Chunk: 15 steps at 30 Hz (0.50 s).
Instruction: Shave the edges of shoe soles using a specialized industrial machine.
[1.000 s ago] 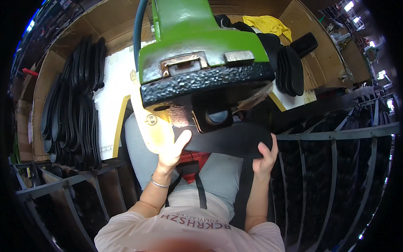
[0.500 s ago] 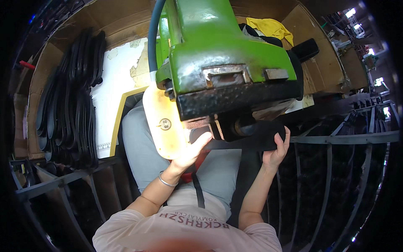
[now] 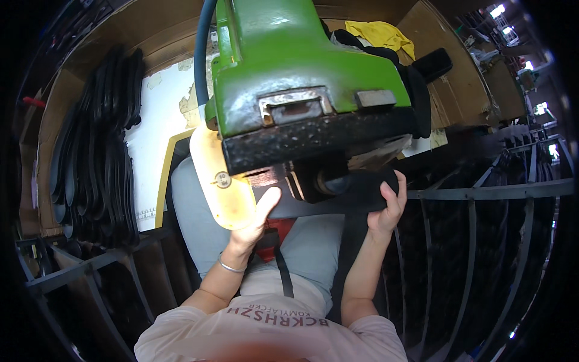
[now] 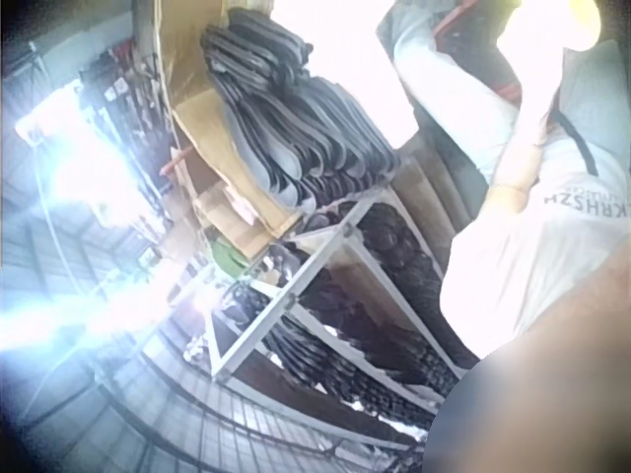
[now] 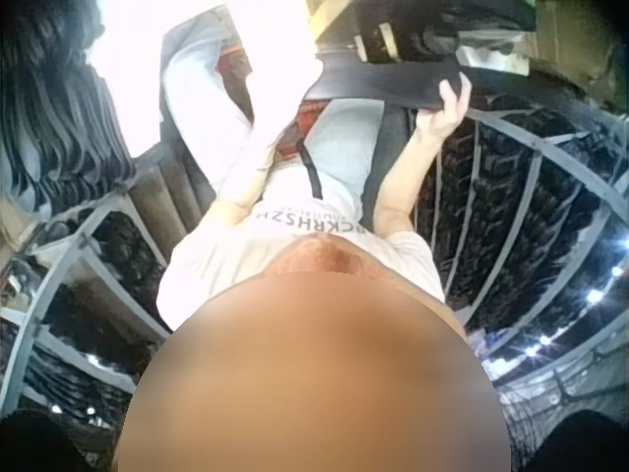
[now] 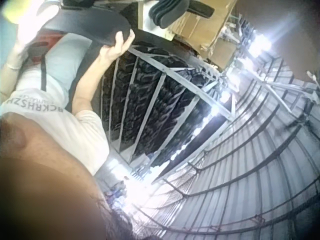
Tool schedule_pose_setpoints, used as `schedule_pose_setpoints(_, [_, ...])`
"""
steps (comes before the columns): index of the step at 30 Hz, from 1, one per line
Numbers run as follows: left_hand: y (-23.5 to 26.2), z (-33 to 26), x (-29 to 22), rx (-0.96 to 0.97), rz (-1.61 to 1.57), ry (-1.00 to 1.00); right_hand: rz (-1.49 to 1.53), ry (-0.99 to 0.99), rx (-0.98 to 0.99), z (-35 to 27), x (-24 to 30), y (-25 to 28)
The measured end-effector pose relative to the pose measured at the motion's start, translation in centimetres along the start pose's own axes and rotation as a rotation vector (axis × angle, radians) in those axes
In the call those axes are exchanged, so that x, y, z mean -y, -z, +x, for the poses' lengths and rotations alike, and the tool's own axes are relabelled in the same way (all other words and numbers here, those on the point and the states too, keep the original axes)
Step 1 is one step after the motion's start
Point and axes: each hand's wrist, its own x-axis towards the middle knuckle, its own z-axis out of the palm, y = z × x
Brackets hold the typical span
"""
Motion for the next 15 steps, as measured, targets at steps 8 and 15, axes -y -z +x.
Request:
schedule_pose_setpoints(8, [3.7, -0.1, -1.4, -0.134, -0.063, 0.174, 0.072, -0.11, 0.164, -1.2, -1.6, -3.4])
schedule_pose_setpoints(15, [8.2, -1.6, -1.8, -0.192, -0.077, 0.252, -0.013, -0.137, 0.246, -3.6, -3.3, -5.3])
